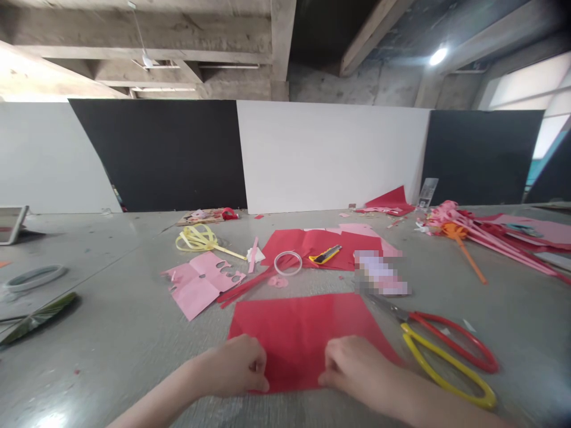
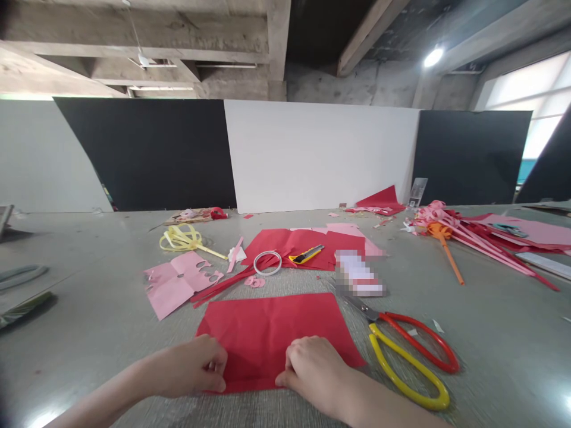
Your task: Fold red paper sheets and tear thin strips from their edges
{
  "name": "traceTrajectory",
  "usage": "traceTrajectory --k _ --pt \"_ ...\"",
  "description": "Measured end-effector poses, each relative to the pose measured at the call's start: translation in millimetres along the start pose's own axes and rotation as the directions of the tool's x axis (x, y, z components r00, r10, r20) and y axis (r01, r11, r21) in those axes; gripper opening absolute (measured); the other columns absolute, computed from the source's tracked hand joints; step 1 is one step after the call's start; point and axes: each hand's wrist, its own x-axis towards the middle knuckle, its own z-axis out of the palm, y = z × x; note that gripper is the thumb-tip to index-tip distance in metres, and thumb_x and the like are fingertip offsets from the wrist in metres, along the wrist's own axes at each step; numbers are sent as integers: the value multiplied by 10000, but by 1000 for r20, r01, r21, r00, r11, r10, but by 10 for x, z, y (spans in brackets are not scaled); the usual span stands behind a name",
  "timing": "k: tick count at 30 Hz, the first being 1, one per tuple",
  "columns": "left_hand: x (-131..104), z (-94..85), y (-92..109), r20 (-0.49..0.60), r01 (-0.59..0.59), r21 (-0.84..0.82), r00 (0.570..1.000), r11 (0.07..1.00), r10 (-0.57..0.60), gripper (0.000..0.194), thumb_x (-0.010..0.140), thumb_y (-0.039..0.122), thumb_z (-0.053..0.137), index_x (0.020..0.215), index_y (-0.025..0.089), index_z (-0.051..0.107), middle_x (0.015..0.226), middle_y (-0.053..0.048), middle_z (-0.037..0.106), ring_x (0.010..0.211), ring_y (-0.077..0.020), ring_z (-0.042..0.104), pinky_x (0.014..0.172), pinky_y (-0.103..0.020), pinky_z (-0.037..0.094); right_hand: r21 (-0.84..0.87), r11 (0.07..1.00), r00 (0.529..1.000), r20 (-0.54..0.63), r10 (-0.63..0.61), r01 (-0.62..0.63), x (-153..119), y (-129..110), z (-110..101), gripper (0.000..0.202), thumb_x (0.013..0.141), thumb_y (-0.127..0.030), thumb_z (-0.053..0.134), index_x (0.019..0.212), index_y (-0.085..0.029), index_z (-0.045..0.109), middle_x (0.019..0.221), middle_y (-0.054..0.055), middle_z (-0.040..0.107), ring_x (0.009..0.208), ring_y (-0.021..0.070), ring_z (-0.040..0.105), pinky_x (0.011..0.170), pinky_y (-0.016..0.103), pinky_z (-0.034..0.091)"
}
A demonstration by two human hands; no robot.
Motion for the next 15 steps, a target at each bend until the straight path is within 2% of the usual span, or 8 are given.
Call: traceTrajectory --k 6,10,13,14,15 --pt "3 11 -24 -2 21 20 1000 1000 -21 126 670 254 541 596 176 606 520 51 499 503 -95 464 425 -180 285 -32 999 1000 -13 14 -14 11 -1 23 163 710 -304 614 606 -179 596 634 -25 620 561 98 550 458 199 259" --pt "-59 -29 50 -35 47 56 998 997 -46 120 676 252 540 651 172 627 610 14 581 582 -135 536 484 -203 360 -91 996 998 -56 -1 -4 -16 -25 39 155 705 -273 629 595 -176 577 606 -35 604 534 93 536 446 209 238" --pt "-102 94 189 -185 90 180 981 980 -56 181 685 194 529 825 140 631 815 -67 626 762 -224 570 663 -322 429 -122 992 997 -66 -27 19 -27 -21 57 168 708 -281 634 596 -173 571 606 -29 604 538 98 540 451 214 239" --pt "-98 192 235 -302 93 298 953 950 1 235 691 163 517 900 129 618 904 -96 617 838 -254 560 745 -380 415 -128 991 997 -64 -32 23 -28 -15 64 176 710 -288 633 593 -172 570 603 -27 605 534 98 539 451 215 237" --pt "-82 318 269 -356 90 416 932 905 72 287 683 149 529 959 131 608 970 -117 604 903 -289 543 786 -425 403 -131 991 997 -61 -38 30 -27 -7 70 179 714 -290 629 593 -172 569 602 -26 606 531 99 538 450 216 235"
